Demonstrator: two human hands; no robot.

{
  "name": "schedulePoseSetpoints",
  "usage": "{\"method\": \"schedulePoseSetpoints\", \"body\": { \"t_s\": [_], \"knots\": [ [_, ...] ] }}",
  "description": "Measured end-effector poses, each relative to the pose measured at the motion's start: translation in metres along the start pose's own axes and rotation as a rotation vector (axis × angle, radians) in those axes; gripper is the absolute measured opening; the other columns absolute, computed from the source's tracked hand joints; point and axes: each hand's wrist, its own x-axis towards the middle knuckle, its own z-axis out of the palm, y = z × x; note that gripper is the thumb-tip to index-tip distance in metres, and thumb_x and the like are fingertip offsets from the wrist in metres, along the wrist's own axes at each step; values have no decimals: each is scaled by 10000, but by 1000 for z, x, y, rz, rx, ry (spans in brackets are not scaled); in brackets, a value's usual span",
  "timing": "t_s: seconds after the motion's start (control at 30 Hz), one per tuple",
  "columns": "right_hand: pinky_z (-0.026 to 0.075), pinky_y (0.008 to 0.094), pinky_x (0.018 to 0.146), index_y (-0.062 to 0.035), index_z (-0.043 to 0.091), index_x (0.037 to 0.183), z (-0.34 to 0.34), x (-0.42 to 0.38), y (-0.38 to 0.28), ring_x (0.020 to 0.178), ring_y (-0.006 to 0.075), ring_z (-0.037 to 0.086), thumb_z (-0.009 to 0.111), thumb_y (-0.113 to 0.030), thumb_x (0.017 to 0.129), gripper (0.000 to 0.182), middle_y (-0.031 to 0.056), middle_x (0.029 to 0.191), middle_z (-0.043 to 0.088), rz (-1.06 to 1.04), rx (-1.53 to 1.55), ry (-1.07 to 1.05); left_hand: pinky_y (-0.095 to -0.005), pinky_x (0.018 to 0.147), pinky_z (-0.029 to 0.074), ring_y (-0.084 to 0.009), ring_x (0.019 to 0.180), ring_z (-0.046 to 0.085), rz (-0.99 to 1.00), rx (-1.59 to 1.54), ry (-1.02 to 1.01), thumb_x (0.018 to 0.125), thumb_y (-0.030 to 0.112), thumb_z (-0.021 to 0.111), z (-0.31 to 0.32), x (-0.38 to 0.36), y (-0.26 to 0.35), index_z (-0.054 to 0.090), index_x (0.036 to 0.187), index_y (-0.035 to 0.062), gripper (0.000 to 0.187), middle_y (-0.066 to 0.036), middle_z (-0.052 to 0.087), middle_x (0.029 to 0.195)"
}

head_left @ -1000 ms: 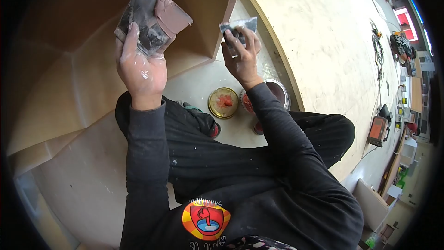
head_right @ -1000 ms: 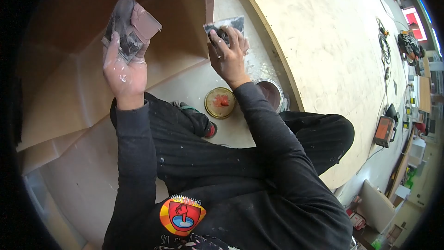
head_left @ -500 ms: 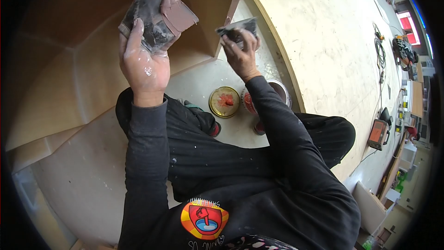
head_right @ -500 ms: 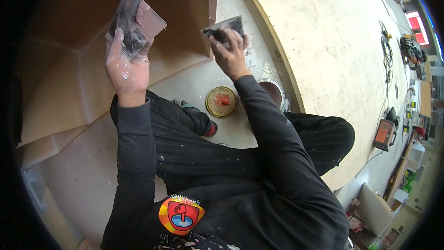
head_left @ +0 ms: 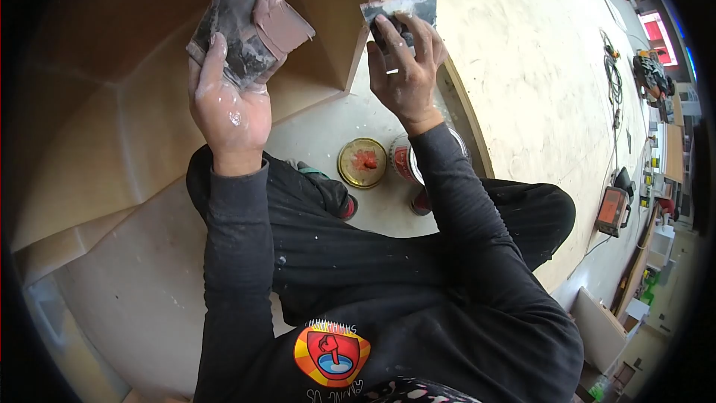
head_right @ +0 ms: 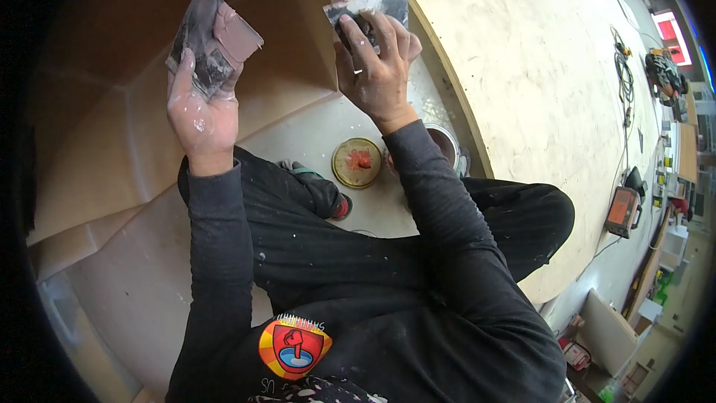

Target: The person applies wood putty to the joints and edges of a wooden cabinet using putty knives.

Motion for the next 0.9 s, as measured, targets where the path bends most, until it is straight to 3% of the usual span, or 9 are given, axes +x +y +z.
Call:
{"method": "schedulePoseSetpoints", "body": {
  "t_s": [0.13, 0.27, 0.4, 0.5, 0.67, 0.73, 0.77, 0.9],
  "knots": [
    [323, 413, 962, -166, 683, 1227, 21, -45, 7, 1162, 261, 513, 760, -152, 772, 462, 62, 1238, 587, 29, 29, -90, -402, 893, 585, -220, 1159, 620, 14, 0, 4, 998, 130, 530, -2, 0, 1, 550, 1301, 52, 313, -86, 610, 1289],
    [383, 446, 1000, -147, 665, 1269, 36, -92, 15, 1193, 295, 515, 791, -114, 763, 522, 89, 1273, 572, 97, 47, -254, -406, 883, 588, -219, 1161, 619, 5, -4, -10, 998, 132, 530, -3, 1, 1, 549, 1304, 59, 315, -82, 613, 1285],
    [442, 474, 974, -110, 644, 1280, 43, -102, 17, 1187, 336, 512, 816, -97, 753, 554, 156, 1252, 554, 160, 318, -122, -415, 861, 602, -217, 1139, 631, 10, 2, -19, 998, 130, 531, -1, 1, 2, 551, 1305, 68, 313, -79, 624, 1264],
    [452, 454, 991, -107, 564, 1310, 44, -77, 7, 1191, 383, 470, 829, -109, 770, 601, 237, 1322, 400, 139, 354, 31, -426, 842, 613, -219, 1120, 642, 9, -3, -15, 998, 128, 531, -5, 1, -1, 552, 1301, 70, 309, -79, 632, 1249],
    [436, 469, 993, -119, 572, 1302, 68, -74, 6, 1229, 390, 431, 832, -125, 774, 589, 232, 1315, 420, 163, 380, 66, -440, 827, 617, -222, 1109, 648, 5, -11, -35, 998, 126, 531, -6, 2, 0, 555, 1296, 73, 304, -76, 637, 1241],
    [415, 490, 1016, -92, 626, 1243, 68, -86, 11, 1214, 394, 459, 831, -158, 790, 502, 229, 1286, 464, 192, 108, -4, -442, 833, 614, -224, 1114, 646, 3, -14, -17, 999, 123, 531, -6, 2, 0, 556, 1295, 74, 301, -78, 635, 1251],
    [393, 479, 1039, -101, 647, 1246, 67, -97, 14, 1229, 385, 446, 830, -149, 789, 495, 222, 1288, 462, 235, 112, -48, -442, 833, 614, -224, 1114, 646, 4, -16, -18, 999, 123, 531, -5, 2, 0, 556, 1295, 74, 301, -78, 635, 1251],
    [400, 456, 1034, -115, 641, 1302, 45, -115, 18, 1226, 363, 454, 831, -141, 775, 561, 200, 1278, 483, 251, 126, -73, -446, 832, 614, -229, 1110, 649, 7, -33, -17, 999, 118, 529, -3, 4, 0, 557, 1293, 71, 299, -82, 634, 1256]
  ]
}}
